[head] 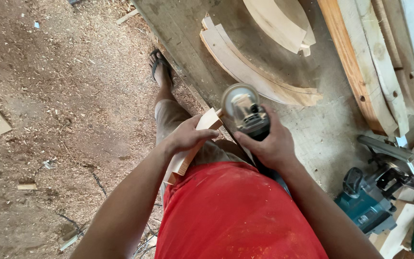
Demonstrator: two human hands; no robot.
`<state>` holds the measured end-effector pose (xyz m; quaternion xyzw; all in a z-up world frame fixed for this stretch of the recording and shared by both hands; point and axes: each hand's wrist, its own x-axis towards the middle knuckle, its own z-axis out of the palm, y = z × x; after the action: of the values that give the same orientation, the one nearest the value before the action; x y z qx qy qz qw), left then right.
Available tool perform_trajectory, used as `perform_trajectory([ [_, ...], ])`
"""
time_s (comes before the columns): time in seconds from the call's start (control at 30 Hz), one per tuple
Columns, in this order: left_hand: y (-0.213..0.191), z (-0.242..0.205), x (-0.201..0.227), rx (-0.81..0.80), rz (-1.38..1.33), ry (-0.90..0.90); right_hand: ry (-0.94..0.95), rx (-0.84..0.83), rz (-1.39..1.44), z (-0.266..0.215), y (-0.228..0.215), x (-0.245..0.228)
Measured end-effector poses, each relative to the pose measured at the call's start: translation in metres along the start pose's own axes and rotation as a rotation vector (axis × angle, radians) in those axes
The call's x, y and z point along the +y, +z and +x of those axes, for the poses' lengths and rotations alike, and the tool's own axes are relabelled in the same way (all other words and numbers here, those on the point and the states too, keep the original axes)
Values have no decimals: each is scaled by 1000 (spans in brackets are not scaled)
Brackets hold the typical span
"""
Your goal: The person uses a handheld angle grinder with a sanding disc to smooth the surfaces and edges of several curved wooden pieces. They hold each piece with one hand and move the tool along the wood, then set the finished piece aside and pick up the next one.
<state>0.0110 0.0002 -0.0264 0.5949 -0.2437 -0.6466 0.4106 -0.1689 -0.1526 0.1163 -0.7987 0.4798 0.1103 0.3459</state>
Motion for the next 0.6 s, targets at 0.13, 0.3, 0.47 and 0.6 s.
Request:
perform_trajectory([
  [0.13, -4, 10, -10, -83, -121, -31, -109, 116, 110, -3, -4, 9],
  [0.3, -16, 14, -12, -196, -339, -172, -162, 130, 119, -3, 0, 6],
  [0.47, -31, 13, -8, -231, -325, -385, -148, 86, 70, 4, 1, -4],
  [0.6, -35, 15, -8, -310, -437, -485, -169, 74, 36, 8, 3, -10],
])
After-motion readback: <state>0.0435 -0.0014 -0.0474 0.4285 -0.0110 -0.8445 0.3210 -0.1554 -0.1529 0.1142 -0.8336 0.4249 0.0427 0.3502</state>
